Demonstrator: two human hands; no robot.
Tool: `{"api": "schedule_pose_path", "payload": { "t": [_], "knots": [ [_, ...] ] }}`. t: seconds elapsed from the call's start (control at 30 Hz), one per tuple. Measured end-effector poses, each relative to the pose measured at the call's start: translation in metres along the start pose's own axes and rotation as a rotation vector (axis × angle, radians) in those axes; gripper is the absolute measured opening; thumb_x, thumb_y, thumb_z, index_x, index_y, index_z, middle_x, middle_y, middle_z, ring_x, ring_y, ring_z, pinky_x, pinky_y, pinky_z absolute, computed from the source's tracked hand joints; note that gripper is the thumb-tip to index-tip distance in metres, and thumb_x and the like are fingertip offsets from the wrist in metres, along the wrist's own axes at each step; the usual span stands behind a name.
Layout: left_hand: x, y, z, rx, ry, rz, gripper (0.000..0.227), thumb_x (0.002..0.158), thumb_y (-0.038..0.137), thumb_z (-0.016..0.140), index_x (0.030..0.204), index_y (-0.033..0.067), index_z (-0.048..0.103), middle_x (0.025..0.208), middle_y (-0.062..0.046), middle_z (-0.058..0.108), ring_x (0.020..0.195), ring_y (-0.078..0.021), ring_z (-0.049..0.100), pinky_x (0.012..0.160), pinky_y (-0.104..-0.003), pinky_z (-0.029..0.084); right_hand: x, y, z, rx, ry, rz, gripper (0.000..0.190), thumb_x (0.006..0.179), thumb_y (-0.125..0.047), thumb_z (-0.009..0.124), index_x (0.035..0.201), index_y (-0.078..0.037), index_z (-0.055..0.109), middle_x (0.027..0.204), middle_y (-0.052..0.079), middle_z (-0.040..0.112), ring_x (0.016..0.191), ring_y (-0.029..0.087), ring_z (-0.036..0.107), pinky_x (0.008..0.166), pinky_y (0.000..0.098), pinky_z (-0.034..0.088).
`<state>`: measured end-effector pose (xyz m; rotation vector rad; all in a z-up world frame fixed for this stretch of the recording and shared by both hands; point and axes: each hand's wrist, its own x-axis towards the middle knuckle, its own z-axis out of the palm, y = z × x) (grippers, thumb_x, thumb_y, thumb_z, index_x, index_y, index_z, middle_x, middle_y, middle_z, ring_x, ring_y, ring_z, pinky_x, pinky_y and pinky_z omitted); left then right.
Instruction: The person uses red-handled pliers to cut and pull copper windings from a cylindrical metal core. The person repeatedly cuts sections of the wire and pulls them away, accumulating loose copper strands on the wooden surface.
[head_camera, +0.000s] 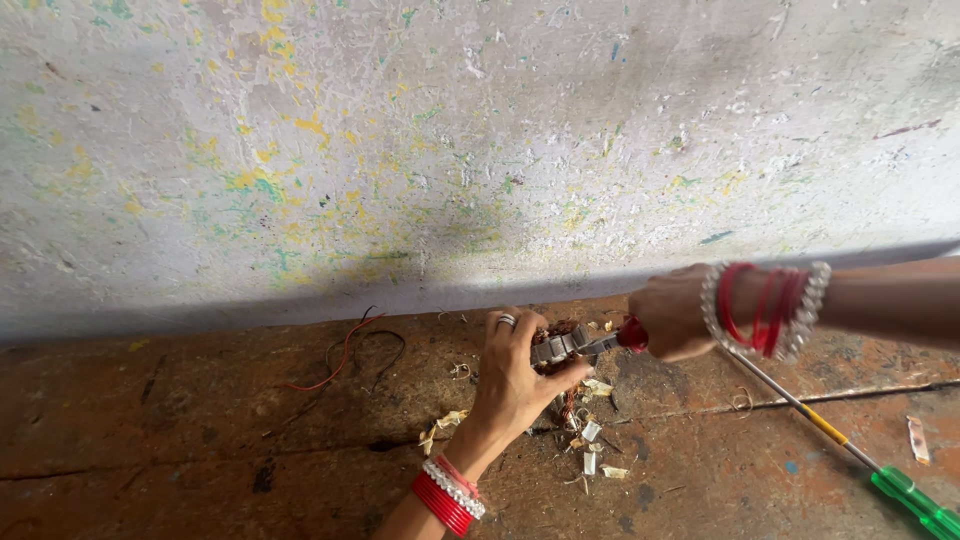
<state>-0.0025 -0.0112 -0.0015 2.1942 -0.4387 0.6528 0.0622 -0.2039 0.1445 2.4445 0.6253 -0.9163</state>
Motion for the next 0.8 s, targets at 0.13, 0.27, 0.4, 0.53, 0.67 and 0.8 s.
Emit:
{"api": "schedule_pose_path", "payload": {
  "t": [0.13, 0.27, 0.4, 0.53, 0.67, 0.8],
  "knots": [
    [0.001, 0.003, -0.011, 0.068, -0.053, -0.052, 0.096, 0.052, 0.052, 0.094, 0.119, -0.0001, 0.051, 0.116, -0.023, 0.054, 0.111, -0.0346, 0.052, 0.09, -0.049, 0.048, 0.003, -0.002, 0.024, -0.14, 0.282, 0.003, 0.016, 0.091, -0.012, 0.057, 0.105, -0.017, 0.062, 0.076, -0.003, 0.063, 0.06, 0.009, 0.054, 0.056, 0.0262, 0.052],
    [0.0, 0.0, -0.013, 0.041, -0.081, 0.006, 0.087, 0.058, 0.049, 0.094, 0.119, 0.0029, 0.053, 0.116, -0.019, 0.054, 0.114, -0.0327, 0.052, 0.094, -0.049, 0.047, 0.025, 0.014, 0.046, -0.234, 1.024, -0.34, 0.027, 0.076, -0.028, 0.069, 0.099, -0.014, 0.064, 0.073, 0.001, 0.063, 0.057, 0.016, 0.056, 0.058, 0.0358, 0.053],
    [0.003, -0.018, -0.012, -0.029, -0.172, -0.008, 0.075, 0.061, 0.051, 0.092, 0.109, 0.0067, 0.056, 0.106, -0.011, 0.056, 0.102, -0.0249, 0.057, 0.093, -0.042, 0.052, 0.064, 0.034, 0.051, -0.419, 1.091, -0.319, 0.025, 0.087, -0.034, 0.065, 0.096, -0.011, 0.061, 0.072, 0.004, 0.063, 0.057, 0.018, 0.056, 0.06, 0.0308, 0.053],
    [0.004, -0.036, -0.008, -0.049, -0.076, 0.187, 0.073, 0.059, 0.045, 0.095, 0.106, 0.0049, 0.056, 0.106, -0.011, 0.055, 0.102, -0.0241, 0.056, 0.09, -0.041, 0.055, 0.095, 0.037, 0.054, -0.405, 1.42, -0.472, 0.02, 0.08, -0.029, 0.069, 0.083, -0.011, 0.06, 0.068, 0.004, 0.062, 0.055, 0.017, 0.057, 0.056, 0.0337, 0.052],
    [0.006, -0.04, 0.001, -0.026, -0.047, 0.25, 0.075, 0.058, 0.043, 0.096, 0.107, 0.0022, 0.055, 0.103, -0.011, 0.054, 0.097, -0.0237, 0.056, 0.084, -0.039, 0.056, 0.101, 0.04, 0.05, -0.428, 1.6, -0.493, 0.016, 0.087, -0.019, 0.072, 0.076, -0.014, 0.061, 0.059, 0.0, 0.056, 0.052, 0.013, 0.051, 0.051, 0.0297, 0.048],
    [0.009, -0.041, -0.002, -0.009, -0.068, 0.25, 0.072, 0.058, 0.042, 0.095, 0.105, 0.0028, 0.056, 0.102, -0.011, 0.055, 0.098, -0.024, 0.056, 0.083, -0.038, 0.057, 0.088, 0.043, 0.04, -0.567, 1.533, -0.422, 0.017, 0.087, -0.017, 0.07, 0.074, -0.015, 0.06, 0.059, -0.001, 0.057, 0.051, 0.012, 0.051, 0.052, 0.0296, 0.049]
  ]
}}
